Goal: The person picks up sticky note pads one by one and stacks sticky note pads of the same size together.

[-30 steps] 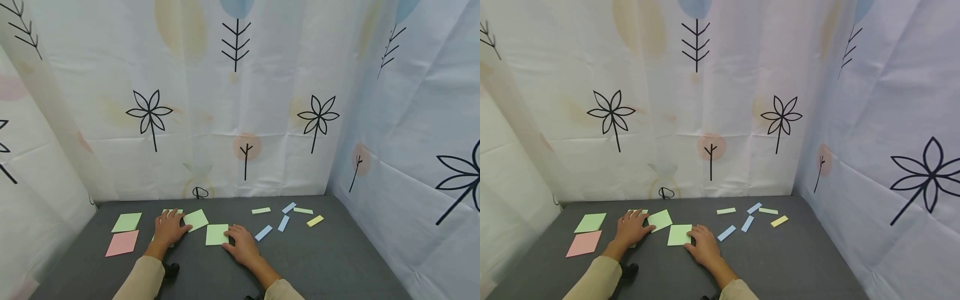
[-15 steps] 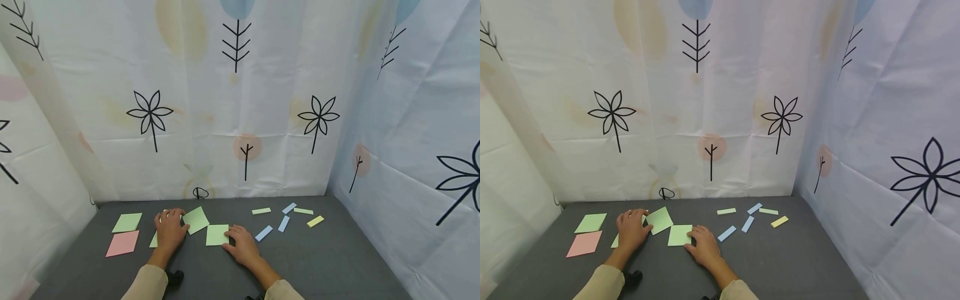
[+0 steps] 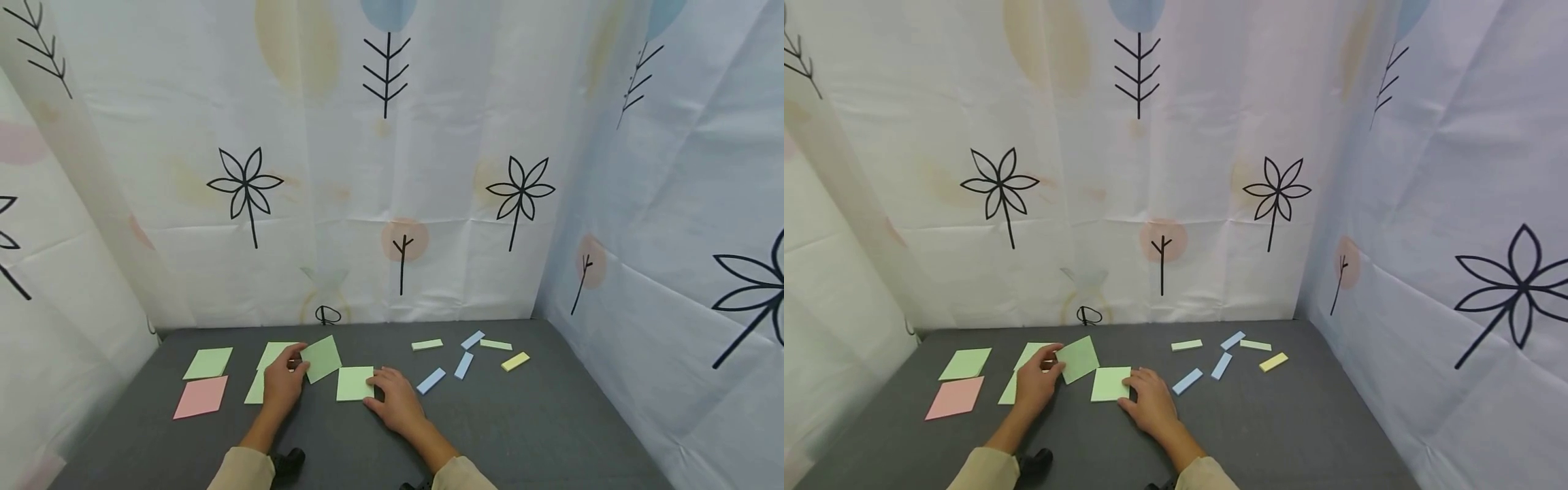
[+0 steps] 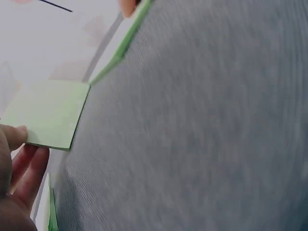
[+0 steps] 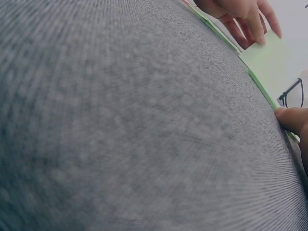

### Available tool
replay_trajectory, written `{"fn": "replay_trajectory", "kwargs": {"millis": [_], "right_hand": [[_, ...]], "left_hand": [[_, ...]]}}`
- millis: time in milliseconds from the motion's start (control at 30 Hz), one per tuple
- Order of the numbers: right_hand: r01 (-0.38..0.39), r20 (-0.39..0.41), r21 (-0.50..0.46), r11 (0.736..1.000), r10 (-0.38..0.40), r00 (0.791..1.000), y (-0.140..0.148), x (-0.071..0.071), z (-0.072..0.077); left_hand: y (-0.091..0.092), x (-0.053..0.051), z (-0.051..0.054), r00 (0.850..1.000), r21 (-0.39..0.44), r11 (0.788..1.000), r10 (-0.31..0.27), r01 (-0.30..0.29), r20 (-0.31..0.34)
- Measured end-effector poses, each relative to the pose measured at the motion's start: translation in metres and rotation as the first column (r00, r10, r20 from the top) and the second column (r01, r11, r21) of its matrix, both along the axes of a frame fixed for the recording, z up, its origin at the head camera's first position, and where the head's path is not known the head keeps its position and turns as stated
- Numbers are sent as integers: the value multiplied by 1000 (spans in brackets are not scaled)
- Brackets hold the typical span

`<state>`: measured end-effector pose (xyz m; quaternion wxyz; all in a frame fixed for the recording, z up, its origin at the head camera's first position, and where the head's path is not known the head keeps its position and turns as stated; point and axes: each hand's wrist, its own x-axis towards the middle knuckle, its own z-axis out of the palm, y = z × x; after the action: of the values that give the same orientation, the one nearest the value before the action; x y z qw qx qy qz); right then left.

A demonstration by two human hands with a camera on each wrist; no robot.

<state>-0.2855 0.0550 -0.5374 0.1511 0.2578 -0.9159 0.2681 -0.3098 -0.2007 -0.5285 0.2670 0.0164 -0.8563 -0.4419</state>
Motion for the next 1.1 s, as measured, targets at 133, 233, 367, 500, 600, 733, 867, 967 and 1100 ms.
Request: {"fn": "replay_trajectory", "kwargs": {"millis": [133,233,367,500,600,733,867,967,1100], "right_hand": [[3,4,5,1000,-3,1000,0,0,-1],[5,3,4,1000,-5,1000,0,0,-1],[8,1,0,1000,-8,1000,0,0,-1],[9,3,2,1000,-9,1000,0,1,0],[17,6,8,1000,-17,1000,0,2,0],[27,9,8,1000,-27,1000,0,2,0],[34,14,0,999,-34,999,0,2,-1],[39,20,-2,999,-39,999,-1,1,-1],[45,23,0,999,-45,999,-1,1,-1]], "left_hand": [[2,1,3,1000,186,982,19,-16,-13],[2,2,4,1000,364,931,-18,12,14],[3,3,3,992,520,852,-105,52,72],[6,6,3,973,517,853,-172,70,153],[10,7,2,957,431,897,-202,96,207],[16,6,0,954,276,956,-173,103,245],[21,5,-2,966,119,988,-122,97,229],[25,6,-3,972,39,995,-97,90,214],[30,8,-4,977,-21,996,-76,82,198]]}}
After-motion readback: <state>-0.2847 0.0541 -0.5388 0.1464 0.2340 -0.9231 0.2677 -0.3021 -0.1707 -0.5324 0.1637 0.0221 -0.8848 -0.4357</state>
